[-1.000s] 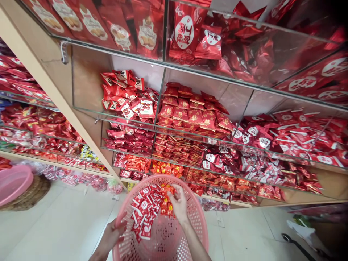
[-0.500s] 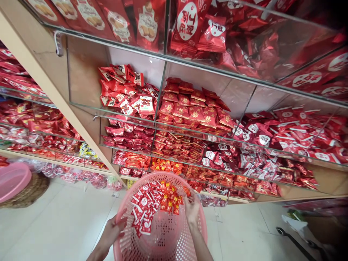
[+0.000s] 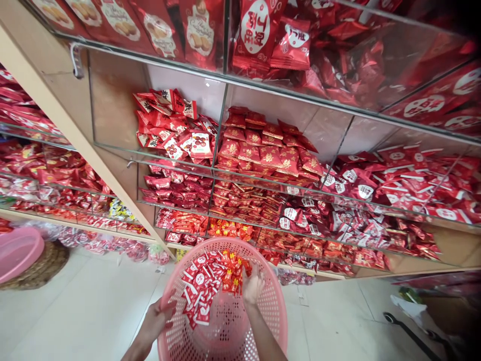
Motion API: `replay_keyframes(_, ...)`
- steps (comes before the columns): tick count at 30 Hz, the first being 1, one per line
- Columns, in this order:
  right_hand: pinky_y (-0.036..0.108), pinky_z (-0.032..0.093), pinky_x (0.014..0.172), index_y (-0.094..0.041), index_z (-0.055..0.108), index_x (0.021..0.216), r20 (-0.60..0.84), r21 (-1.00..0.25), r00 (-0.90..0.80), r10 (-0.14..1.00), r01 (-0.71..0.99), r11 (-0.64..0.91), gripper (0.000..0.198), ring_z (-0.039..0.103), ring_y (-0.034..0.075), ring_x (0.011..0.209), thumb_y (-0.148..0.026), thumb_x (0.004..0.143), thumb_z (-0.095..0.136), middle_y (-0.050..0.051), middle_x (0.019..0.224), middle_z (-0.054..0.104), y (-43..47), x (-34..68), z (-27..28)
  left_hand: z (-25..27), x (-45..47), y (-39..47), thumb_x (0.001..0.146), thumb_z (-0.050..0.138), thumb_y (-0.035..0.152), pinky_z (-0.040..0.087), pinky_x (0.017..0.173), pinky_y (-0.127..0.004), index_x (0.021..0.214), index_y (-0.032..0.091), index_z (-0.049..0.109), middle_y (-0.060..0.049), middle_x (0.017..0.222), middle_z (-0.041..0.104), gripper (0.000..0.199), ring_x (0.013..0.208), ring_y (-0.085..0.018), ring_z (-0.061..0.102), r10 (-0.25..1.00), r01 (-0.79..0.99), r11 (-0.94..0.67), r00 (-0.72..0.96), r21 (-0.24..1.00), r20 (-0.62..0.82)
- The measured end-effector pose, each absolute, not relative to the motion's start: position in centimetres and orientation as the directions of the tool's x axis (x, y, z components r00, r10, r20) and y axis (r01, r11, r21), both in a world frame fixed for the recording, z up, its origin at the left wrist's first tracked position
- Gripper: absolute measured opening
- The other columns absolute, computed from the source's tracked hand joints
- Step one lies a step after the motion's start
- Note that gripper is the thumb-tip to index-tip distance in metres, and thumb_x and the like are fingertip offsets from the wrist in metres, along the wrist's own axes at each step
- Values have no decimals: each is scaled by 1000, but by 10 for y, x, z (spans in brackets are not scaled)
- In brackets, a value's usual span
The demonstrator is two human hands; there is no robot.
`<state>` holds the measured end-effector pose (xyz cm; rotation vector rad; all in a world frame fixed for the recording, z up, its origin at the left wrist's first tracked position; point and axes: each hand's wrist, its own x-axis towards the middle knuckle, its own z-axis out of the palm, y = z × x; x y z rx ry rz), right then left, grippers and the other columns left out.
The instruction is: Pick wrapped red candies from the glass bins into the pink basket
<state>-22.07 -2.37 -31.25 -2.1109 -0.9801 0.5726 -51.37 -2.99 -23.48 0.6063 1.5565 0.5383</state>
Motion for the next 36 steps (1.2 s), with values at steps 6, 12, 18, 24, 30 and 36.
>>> replay_keyframes(6, 53, 30, 91, -18, 54, 121, -33, -562, 699, 714, 578, -592, 42, 45, 39, 117, -40, 85, 46, 19, 127, 56, -22, -233, -326, -240, -516, -29, 51, 68, 31, 48, 59, -28, 108, 13, 57, -11, 98, 66, 61, 75, -20, 57, 668, 69, 743, -31, 665, -743)
replay_keyframes(12, 51, 32, 88, -20, 57, 118, 2, -608, 711, 704, 559, -563, 51, 47, 37, 113, -55, 82, 48, 18, 126, 57, -23, -238, -333, -239, -515, -29, 50, 68, 30, 47, 60, -28, 114, 12, 55, -11, 94, 65, 67, 79, -21, 57, 654, 65, 756, -40, 651, -756)
replay_keyframes(18, 46, 33, 93, -15, 56, 117, 241, -569, 608, 756, 720, -397, 48, 48, 31, 112, -49, 91, 35, 16, 122, 56, -1, -231, -308, -243, -517, -32, 54, 69, 32, 46, 59, -27, 111, 14, 55, -6, 84, 61, 61, 73, -18, 53, 673, 60, 739, -21, 671, -740)
replay_keyframes(24, 32, 39, 96, -14, 48, 125, 106, -293, 311, 944, 917, -269, 38, 48, 21, 117, -20, 91, 33, 13, 129, 51, 82, -199, -261, -244, -517, -32, 57, 66, 35, 47, 61, -27, 94, 16, 54, -5, 80, 58, 43, 75, -18, 51, 685, 109, 725, -4, 680, -729)
replay_keyframes(30, 27, 47, 75, -15, 68, 90, -154, -169, 227, 962, 953, -252, 18, 65, 22, 86, -10, 79, 55, 12, 87, 69, 137, -178, -257, -241, -516, -32, 56, 65, 31, 46, 60, -27, 95, 18, 54, -3, 77, 59, 43, 73, -18, 52, 686, 83, 726, -7, 683, -728)
replay_keyframes(36, 29, 48, 77, -18, 68, 93, -205, -109, 153, 967, 978, -178, 20, 64, 23, 90, -10, 80, 55, 13, 87, 69, 143, -181, -249, -240, -517, -32, 58, 64, 29, 47, 63, -28, 103, 17, 54, 0, 69, 53, 48, 75, -19, 52, 684, 77, 727, -7, 682, -729)
